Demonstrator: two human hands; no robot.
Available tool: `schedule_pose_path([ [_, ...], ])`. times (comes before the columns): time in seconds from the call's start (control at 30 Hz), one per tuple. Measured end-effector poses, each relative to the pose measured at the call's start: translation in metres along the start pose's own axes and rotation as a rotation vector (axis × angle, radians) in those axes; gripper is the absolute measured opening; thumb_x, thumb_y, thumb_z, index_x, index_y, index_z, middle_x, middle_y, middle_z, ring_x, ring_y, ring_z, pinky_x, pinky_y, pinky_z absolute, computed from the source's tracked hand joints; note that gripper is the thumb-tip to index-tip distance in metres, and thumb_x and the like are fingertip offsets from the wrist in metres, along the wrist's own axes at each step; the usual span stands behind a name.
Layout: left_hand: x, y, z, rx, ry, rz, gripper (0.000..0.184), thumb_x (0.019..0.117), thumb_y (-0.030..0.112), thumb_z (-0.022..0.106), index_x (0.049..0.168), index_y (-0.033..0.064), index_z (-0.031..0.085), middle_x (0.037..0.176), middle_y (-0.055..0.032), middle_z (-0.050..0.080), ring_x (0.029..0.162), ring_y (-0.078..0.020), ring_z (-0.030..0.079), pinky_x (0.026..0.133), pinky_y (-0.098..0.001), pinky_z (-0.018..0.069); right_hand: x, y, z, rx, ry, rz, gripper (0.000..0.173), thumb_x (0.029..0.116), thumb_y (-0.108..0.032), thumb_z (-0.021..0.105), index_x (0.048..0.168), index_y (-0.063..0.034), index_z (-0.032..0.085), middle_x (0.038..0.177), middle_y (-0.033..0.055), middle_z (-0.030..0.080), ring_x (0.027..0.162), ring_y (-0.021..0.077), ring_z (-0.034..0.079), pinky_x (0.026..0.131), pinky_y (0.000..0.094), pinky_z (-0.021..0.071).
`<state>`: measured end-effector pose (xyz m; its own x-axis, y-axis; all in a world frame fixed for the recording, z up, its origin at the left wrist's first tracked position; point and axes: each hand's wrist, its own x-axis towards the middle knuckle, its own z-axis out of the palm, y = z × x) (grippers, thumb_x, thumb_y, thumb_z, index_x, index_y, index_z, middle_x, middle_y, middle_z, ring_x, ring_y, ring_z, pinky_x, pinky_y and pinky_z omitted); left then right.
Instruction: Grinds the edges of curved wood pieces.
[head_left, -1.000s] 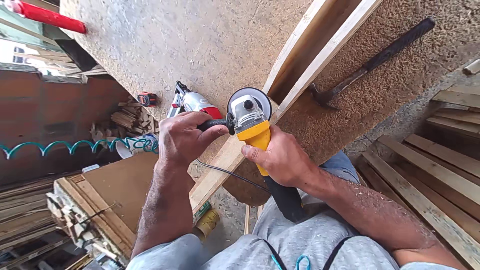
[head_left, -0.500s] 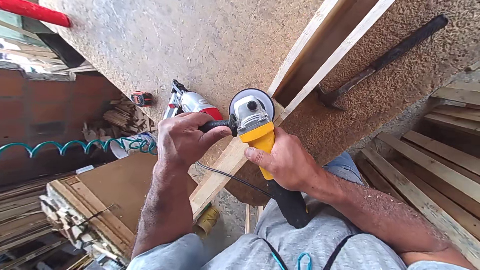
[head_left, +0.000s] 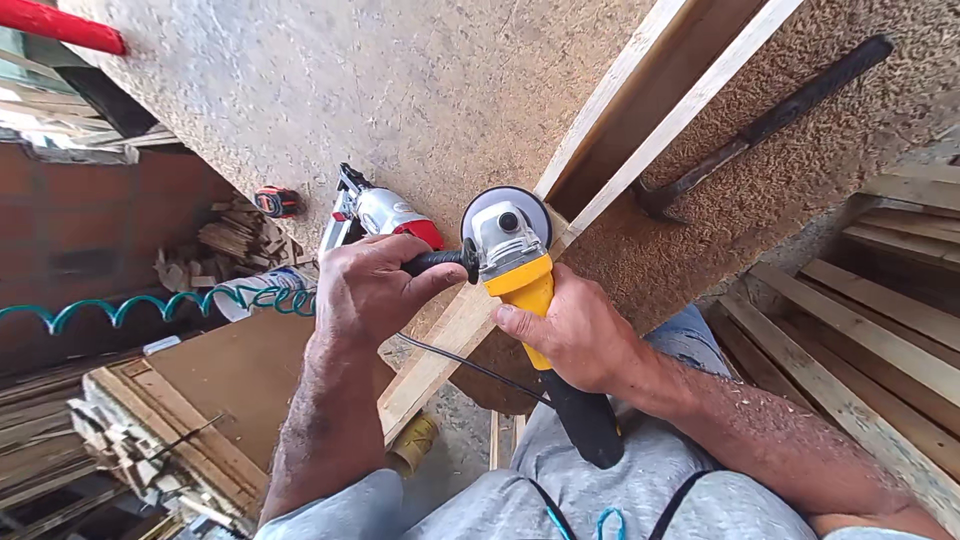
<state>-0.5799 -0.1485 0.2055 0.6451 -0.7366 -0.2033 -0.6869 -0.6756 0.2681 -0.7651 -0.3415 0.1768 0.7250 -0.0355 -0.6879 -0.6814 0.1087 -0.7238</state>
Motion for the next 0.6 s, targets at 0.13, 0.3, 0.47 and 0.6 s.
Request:
schedule_pose_path([
  [0.13,-0.006,-0.002,-0.004,0.002,-0.007,0.001,0.076,0.0891,0.082,0.05,0.084,0.0097,0.073,0.07,-0.0085,0.067,0.062,-0.0163,0.062,0.058,-0.0403,0.0497,0.001,0.001,0.004,0.019,-0.041,0.009,0.06,0.0869,-0.064,0.068,0.118,-0.0134,0.06,0.088,-0.0035,0.068,0.079,0.0058,0.068,0.068,0.031,0.0587],
  [0.3,-0.002,0.002,-0.007,0.004,0.012,0.004,0.076,0.0888,0.082,0.05,0.084,0.01,0.074,0.069,-0.0075,0.067,0.061,-0.0152,0.061,0.057,-0.0398,0.0495,-0.002,-0.002,0.0,0.02,-0.015,-0.011,0.059,0.0868,-0.064,0.068,0.118,-0.0141,0.06,0.088,-0.0049,0.067,0.079,0.004,0.068,0.068,0.0288,0.0586],
  [0.47,0.0,0.003,-0.004,0.02,-0.038,-0.004,0.077,0.0883,0.084,0.048,0.082,0.011,0.072,0.067,-0.0069,0.065,0.06,-0.0159,0.06,0.056,-0.0409,0.0484,0.0,0.002,-0.001,0.024,-0.028,0.006,0.06,0.0871,-0.064,0.068,0.119,-0.0136,0.06,0.087,-0.0042,0.067,0.078,0.0049,0.068,0.068,0.0299,0.0586],
  [0.6,-0.003,0.005,-0.011,0.015,0.003,0.017,0.076,0.0894,0.081,0.05,0.085,0.0096,0.074,0.071,-0.0085,0.069,0.064,-0.015,0.063,0.059,-0.0377,0.0511,-0.003,-0.003,-0.001,0.008,-0.044,-0.003,0.061,0.0872,-0.065,0.067,0.118,-0.013,0.06,0.087,-0.0036,0.067,0.079,0.0053,0.068,0.068,0.0299,0.0581],
])
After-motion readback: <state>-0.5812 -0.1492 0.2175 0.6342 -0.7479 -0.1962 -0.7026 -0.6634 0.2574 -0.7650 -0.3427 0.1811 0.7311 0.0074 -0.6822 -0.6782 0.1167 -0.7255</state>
